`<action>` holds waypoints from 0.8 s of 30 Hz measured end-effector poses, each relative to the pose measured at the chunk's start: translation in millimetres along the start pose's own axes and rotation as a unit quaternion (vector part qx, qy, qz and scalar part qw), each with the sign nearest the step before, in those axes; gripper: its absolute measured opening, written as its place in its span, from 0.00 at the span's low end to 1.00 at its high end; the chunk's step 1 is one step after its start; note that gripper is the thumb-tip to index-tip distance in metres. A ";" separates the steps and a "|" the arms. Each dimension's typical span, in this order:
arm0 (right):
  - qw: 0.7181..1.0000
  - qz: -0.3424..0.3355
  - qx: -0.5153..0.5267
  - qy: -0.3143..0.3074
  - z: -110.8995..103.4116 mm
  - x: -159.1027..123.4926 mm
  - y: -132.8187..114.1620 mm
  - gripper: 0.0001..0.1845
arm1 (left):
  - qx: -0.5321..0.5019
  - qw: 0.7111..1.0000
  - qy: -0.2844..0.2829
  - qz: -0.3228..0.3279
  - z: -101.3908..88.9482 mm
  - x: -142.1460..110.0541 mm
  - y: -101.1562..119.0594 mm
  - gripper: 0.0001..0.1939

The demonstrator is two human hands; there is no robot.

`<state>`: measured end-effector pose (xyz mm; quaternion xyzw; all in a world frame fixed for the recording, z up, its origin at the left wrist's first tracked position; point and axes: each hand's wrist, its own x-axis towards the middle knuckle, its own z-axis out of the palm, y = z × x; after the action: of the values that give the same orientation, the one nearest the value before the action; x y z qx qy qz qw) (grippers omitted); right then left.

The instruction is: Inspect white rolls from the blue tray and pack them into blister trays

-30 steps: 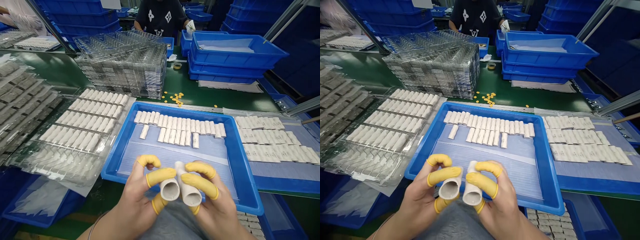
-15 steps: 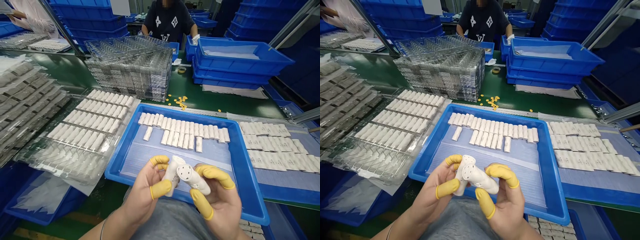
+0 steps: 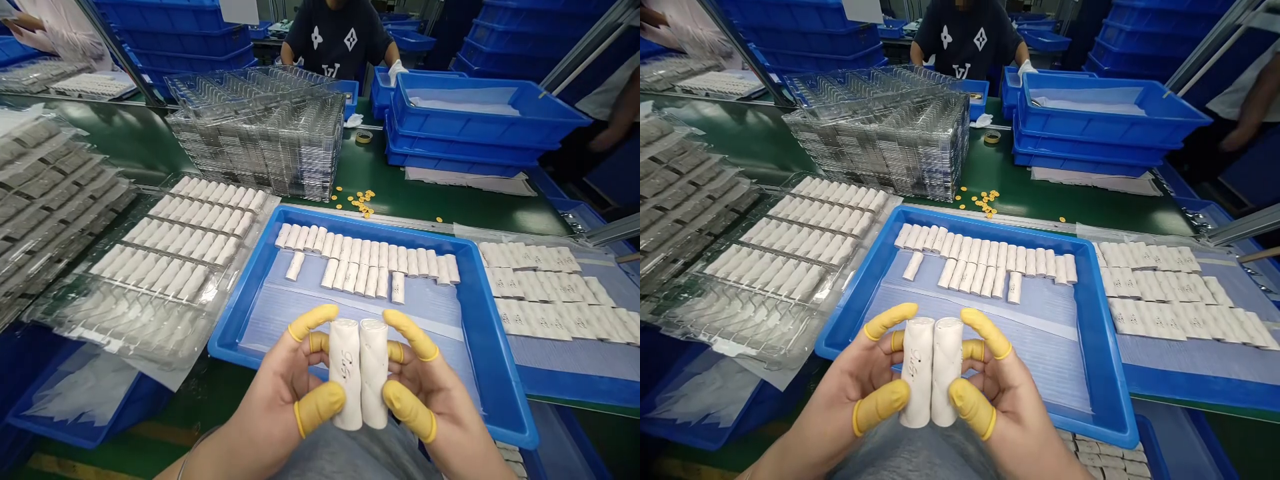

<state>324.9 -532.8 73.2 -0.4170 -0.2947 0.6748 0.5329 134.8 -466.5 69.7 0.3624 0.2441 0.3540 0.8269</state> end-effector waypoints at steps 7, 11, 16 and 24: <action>0.999 0.022 0.020 -0.040 -2.9 0.5 -5.4 0.31 | -0.011 0.999 -0.034 -0.022 -1.5 1.8 1.5 0.29; 0.998 0.044 0.021 -0.031 -4.4 -1.1 -4.1 0.36 | -0.032 0.998 -0.043 -0.032 -0.3 3.6 -2.6 0.31; 0.997 0.032 0.047 -0.044 -4.1 0.7 -3.1 0.33 | -0.017 0.999 -0.033 -0.029 -0.7 4.0 -4.4 0.31; 0.998 0.016 0.041 -0.050 -5.2 -2.7 -6.7 0.27 | 0.020 0.999 -0.033 -0.002 -0.4 1.0 2.3 0.25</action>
<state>332.8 -533.9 77.1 -0.3651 -0.2864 0.7146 0.5235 134.2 -464.4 71.0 0.3897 0.2246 0.3352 0.8278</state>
